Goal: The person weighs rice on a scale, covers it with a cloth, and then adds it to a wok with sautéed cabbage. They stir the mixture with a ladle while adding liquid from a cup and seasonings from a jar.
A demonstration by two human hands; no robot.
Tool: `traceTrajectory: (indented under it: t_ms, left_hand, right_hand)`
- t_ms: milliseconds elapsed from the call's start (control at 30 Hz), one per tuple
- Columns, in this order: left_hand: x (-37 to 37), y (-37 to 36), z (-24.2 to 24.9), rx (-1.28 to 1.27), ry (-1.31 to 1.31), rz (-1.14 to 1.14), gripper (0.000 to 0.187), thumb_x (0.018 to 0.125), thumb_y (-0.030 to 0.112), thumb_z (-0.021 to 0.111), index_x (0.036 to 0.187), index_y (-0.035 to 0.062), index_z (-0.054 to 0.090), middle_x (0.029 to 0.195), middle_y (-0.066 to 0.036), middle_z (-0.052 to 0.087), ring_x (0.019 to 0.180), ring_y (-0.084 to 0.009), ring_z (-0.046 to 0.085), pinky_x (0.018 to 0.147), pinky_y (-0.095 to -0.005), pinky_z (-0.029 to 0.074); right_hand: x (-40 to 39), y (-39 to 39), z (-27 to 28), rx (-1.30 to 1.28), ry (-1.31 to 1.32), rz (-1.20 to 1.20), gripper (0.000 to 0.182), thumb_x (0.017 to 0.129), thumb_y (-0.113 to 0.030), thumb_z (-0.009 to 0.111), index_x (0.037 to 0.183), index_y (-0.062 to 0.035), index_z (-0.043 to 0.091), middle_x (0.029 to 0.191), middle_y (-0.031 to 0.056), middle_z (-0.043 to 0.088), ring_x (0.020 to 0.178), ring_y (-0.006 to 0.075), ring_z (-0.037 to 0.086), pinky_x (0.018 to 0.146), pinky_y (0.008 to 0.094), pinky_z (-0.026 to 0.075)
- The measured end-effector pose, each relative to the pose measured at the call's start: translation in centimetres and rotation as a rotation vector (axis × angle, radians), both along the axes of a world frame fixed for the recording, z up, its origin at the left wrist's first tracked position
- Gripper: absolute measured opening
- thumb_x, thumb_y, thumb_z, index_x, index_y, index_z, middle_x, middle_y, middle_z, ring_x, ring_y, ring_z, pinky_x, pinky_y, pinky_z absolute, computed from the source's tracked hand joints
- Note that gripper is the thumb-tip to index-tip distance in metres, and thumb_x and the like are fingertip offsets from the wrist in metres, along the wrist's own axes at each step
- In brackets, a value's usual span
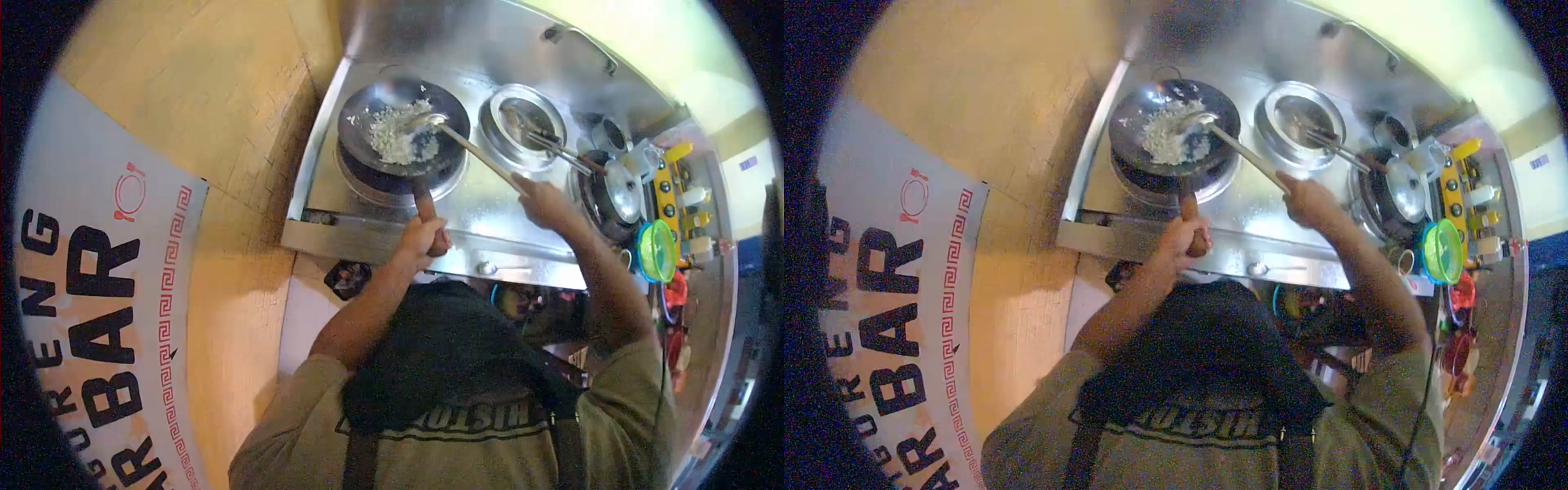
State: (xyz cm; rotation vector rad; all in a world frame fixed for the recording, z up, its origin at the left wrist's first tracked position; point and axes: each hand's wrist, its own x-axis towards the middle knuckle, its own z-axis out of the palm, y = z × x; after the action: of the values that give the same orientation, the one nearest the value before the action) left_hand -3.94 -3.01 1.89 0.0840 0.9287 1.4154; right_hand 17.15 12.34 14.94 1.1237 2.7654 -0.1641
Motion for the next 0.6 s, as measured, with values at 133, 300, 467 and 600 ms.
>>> traceTrajectory:
  t_ms: [133,300,467,600]
  left_hand:
    - [-0.6,-1.0,-1.3,0.011,-0.091,0.077,0.024,0.082,0.004,0.062,0.096,0.0015,0.043,0.069,-0.007,0.049,0.052,-0.0193,0.054,0.047,-0.0396,0.051]
    - [-1.5,-1.0,-1.8,-0.036,0.044,0.048,0.023,0.081,0.005,0.064,0.093,0.0032,0.044,0.066,-0.006,0.051,0.05,-0.0195,0.054,0.043,-0.0383,0.049]
    - [-2.0,-1.5,-2.6,-0.021,0.144,0.021,0.018,0.079,0.007,0.065,0.089,0.0047,0.049,0.061,-0.005,0.052,0.046,-0.0206,0.055,0.04,-0.0364,0.046]
    - [-3.8,-1.3,-3.4,-0.104,0.058,-0.116,0.015,0.078,0.005,0.065,0.083,0.0022,0.05,0.062,-0.006,0.052,0.046,-0.0208,0.054,0.04,-0.036,0.044]
  right_hand:
    - [-4.0,1.0,-5.6,-0.09,0.333,-0.152,0.043,0.091,-0.017,0.049,0.133,-0.0097,0.046,0.075,0.0217,0.063,0.074,0.036,0.066,0.065,0.0465,0.052]
    - [-9.3,-1.6,-0.1,-0.652,0.391,-0.355,0.041,0.091,-0.021,0.05,0.128,-0.005,0.049,0.082,0.0285,0.063,0.077,0.0459,0.062,0.068,0.0485,0.051]
    - [-10.9,-2.3,-3.2,-0.247,0.091,-0.047,0.049,0.089,-0.016,0.047,0.136,-0.0067,0.039,0.082,0.0246,0.064,0.075,0.0407,0.064,0.067,0.0483,0.052]
    - [-6.1,-6.5,3.9,-0.131,-0.239,0.025,0.055,0.088,-0.011,0.044,0.141,-0.0066,0.03,0.083,0.0213,0.066,0.073,0.0356,0.066,0.067,0.0475,0.053]
